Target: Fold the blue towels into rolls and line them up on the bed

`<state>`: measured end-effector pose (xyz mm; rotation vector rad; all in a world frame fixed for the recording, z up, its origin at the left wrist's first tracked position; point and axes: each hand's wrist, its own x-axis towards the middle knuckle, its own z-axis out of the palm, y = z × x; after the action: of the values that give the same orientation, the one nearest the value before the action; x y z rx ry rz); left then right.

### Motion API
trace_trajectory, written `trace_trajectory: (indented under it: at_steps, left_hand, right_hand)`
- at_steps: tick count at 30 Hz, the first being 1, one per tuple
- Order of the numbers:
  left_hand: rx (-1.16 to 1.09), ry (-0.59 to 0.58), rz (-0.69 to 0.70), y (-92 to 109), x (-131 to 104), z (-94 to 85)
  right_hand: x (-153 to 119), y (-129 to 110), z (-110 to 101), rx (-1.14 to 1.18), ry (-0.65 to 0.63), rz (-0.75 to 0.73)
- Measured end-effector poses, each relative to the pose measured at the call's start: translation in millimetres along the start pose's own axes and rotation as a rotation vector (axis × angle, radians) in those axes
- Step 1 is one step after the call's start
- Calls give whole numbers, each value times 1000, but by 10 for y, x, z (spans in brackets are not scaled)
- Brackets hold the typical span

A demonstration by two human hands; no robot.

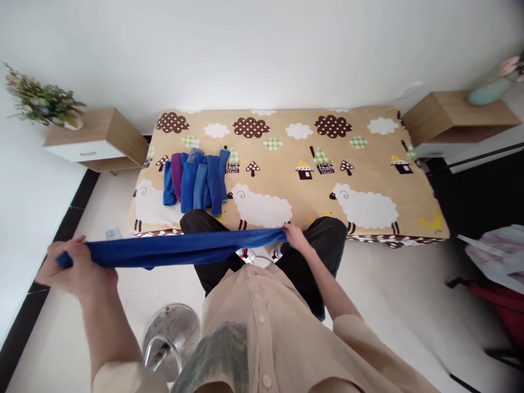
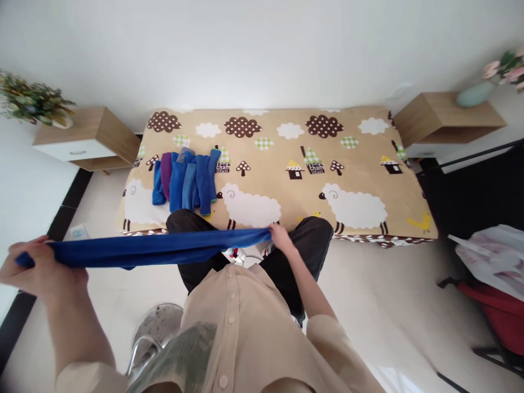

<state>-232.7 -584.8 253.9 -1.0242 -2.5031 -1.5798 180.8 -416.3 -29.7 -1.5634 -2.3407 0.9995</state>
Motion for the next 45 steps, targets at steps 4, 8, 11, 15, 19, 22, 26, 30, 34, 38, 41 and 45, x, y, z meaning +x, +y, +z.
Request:
trace_trajectory:
  at_steps: [4, 8, 11, 15, 19, 22, 26, 30, 34, 38, 41, 45]
  left_hand:
    - [-17, -53, 43, -23, 156, 248]
    - [-98, 7, 34, -301, 519, 480]
    - [-186, 0, 76, -438, 798, 692]
    - [-204, -170, 163, -347, 975, 1019]
    - [-147, -323, 127, -147, 980, 1301]
    - [-88, -387, 102, -45, 962, 1484]
    - [-113, -522, 65, 8, 970, 1749]
    - [-165, -650, 9, 37, 996, 2043]
    - [-165, -763, -107, 28, 1020, 2413]
    - [-172, -780, -197, -8, 1076, 2936]
    - [-209, -726, -175, 45, 1161, 3345]
    - [-254, -573, 19, 135, 1279, 3730]
  right_hand:
    - [210, 286, -899, 24, 425, 32]
    - [237, 443, -1828, -106, 694, 104]
    - [134, 495, -2412, -199, 748, 143]
    - [-86, 606, -2958, -270, 765, 54]
    - [-284, 741, -3255, -318, 801, 206]
    - [-382, 806, -3379, -309, 800, 313]
    - [-425, 897, -3478, -77, 756, 421]
    - [-350, 1068, -3547, 64, 697, 436]
    - [-125, 1281, -3601, 30, 587, 478]
    - [275, 1448, -3647, -112, 556, 535]
    - [601, 1528, -3691, -193, 637, 511]
    - [879, 1683, -3728, -235, 809, 429]
